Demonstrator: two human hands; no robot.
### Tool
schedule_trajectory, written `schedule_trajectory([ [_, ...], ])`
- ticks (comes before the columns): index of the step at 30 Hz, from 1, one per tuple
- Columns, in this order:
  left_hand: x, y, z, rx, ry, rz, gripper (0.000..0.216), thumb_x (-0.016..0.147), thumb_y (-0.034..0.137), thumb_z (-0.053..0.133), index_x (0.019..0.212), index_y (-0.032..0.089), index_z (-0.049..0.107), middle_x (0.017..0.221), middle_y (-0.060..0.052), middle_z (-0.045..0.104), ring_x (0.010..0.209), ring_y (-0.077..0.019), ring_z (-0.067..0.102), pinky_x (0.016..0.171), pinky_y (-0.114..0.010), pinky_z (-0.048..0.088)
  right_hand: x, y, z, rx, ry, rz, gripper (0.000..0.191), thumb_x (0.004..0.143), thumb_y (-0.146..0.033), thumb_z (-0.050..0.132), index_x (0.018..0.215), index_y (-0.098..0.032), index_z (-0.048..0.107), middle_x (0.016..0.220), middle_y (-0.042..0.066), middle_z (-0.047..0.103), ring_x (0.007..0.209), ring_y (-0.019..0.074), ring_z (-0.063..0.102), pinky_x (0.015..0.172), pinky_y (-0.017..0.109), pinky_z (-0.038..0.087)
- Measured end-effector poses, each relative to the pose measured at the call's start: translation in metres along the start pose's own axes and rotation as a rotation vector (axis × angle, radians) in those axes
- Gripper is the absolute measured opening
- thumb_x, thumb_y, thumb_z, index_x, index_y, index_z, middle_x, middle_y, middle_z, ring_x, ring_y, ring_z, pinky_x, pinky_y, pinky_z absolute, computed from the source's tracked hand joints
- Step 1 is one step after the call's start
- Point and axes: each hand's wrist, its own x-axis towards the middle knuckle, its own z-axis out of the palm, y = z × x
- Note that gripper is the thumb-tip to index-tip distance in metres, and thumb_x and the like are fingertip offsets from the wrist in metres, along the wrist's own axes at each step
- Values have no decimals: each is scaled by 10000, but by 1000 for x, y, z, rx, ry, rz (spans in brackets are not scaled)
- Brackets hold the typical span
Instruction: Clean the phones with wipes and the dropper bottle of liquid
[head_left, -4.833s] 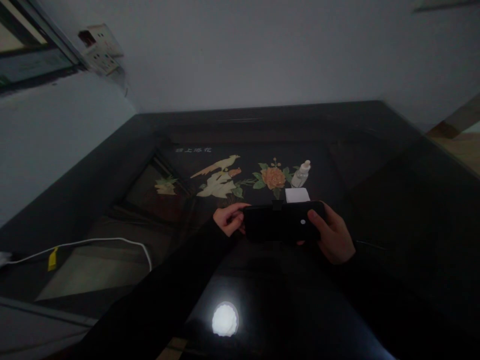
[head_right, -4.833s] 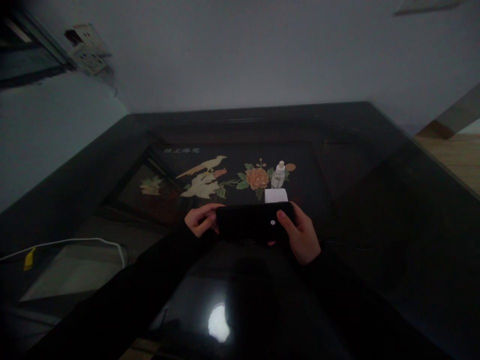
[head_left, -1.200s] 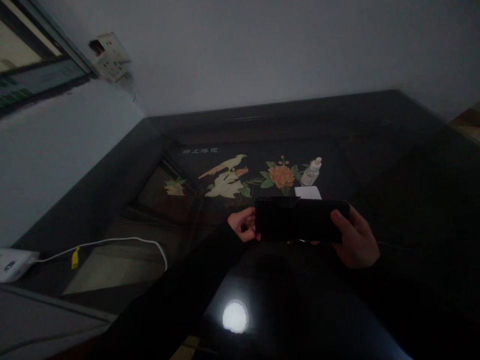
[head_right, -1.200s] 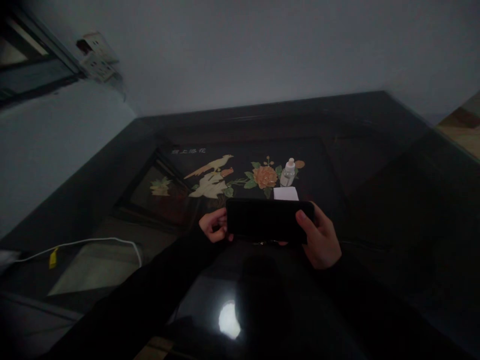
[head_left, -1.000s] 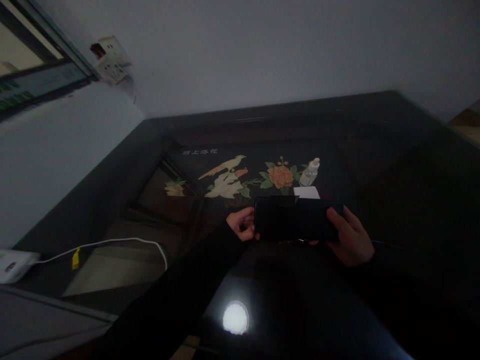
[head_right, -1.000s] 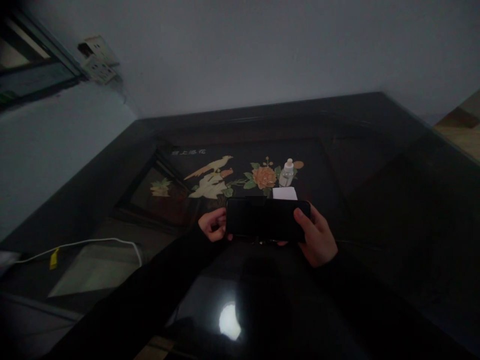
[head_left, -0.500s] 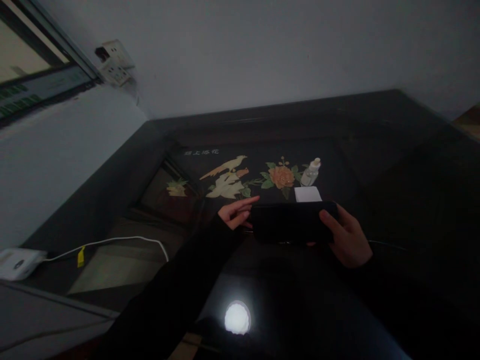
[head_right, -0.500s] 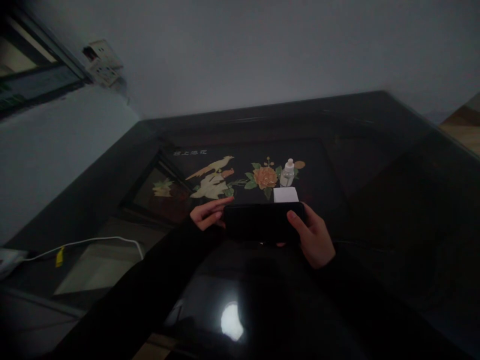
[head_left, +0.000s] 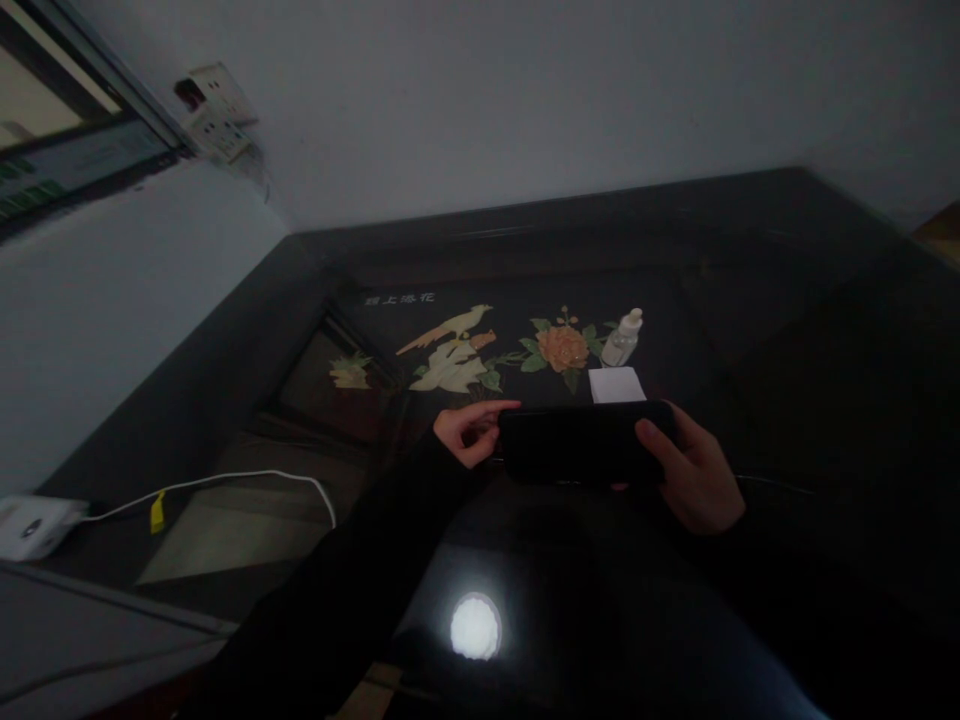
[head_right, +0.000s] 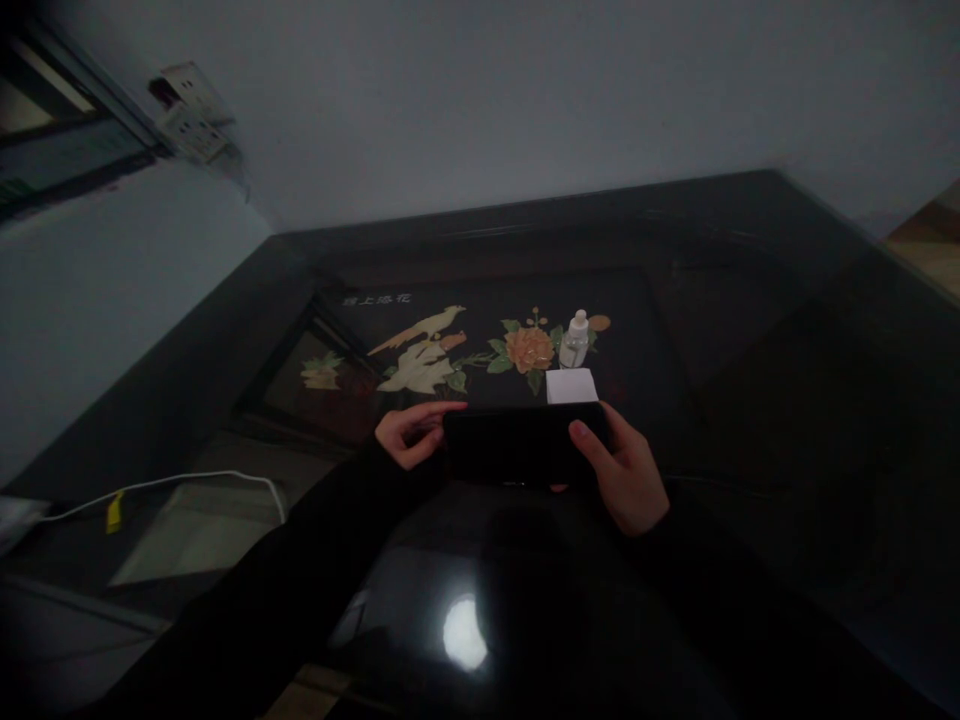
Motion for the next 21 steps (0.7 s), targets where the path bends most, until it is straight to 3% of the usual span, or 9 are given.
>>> schedule_trajectory([
  [4,1,-5,-1,4,-42,17,432,706,160,496,1127,111,581,686,3,589,526,-42,487,501,-137,362,0,0,-1,-20,-13,-6,237,743,-383,637,934,-249,599,822,8,644,837,216,617,632,316,545],
  [9,2,-5,-2,61,-44,43,444,690,131,482,1121,119,588,659,21,563,510,-34,445,531,-137,386,0,1,-3,-46,-14,-9,204,748,-381,629,896,-245,594,737,-11,621,679,180,604,570,304,536],
  [18,5,-17,-5,26,-136,39,430,710,155,495,1132,87,545,842,-54,649,678,-83,569,659,-176,436,-2,-2,0,52,-35,40,225,732,-367,642,912,-246,583,743,-13,607,644,175,593,455,271,523],
  [21,6,-19,-4,66,-132,39,388,706,182,497,1075,81,561,793,-46,646,662,-86,557,625,-168,411,-2,-2,1,57,-40,37,211,731,-353,647,902,-247,582,728,-15,587,642,166,585,452,256,527],
])
